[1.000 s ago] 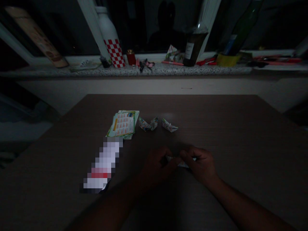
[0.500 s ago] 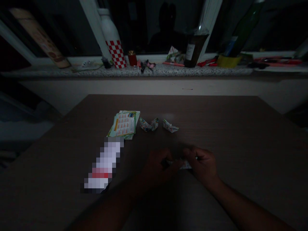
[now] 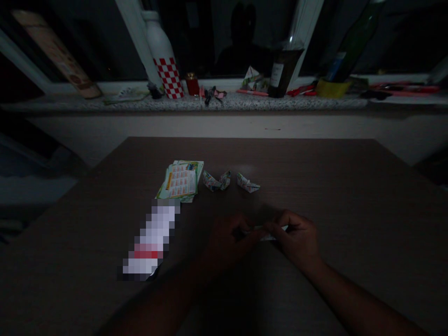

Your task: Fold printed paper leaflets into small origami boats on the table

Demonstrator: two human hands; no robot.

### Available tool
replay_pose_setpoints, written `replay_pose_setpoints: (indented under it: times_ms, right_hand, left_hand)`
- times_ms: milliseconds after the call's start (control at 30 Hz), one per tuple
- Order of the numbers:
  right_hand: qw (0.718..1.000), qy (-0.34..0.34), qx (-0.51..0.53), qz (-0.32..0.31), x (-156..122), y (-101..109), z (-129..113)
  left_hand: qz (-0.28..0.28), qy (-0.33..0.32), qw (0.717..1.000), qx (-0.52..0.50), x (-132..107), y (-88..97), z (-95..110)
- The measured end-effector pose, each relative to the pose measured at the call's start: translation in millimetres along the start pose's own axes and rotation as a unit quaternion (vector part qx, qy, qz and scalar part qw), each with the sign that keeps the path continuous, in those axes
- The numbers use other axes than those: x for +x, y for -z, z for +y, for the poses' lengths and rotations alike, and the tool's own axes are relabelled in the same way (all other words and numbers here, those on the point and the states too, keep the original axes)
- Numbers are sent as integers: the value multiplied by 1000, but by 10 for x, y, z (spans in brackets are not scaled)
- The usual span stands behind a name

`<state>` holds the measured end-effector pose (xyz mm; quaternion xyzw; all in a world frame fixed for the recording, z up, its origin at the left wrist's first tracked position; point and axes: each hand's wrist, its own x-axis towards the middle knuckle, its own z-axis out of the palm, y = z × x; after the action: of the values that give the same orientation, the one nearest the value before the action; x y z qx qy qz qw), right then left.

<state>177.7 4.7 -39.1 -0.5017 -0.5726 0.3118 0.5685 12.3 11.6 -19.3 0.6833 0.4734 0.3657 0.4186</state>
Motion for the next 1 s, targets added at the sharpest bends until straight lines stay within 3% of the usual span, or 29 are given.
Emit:
replay_pose_setpoints:
  times_ms: [467,700,1000]
  right_hand:
    - [999,30,-31,11,-4,8,3]
    - [995,51,-78,32,0,7,-26]
    - [993,54,-92,44,-6,22,5]
  left_hand:
    - [35,10,999,-32,17,-10,-18]
    - [15,70,995,-69,38,6,-20]
    - [-1,94,992,-79,51,20,-5]
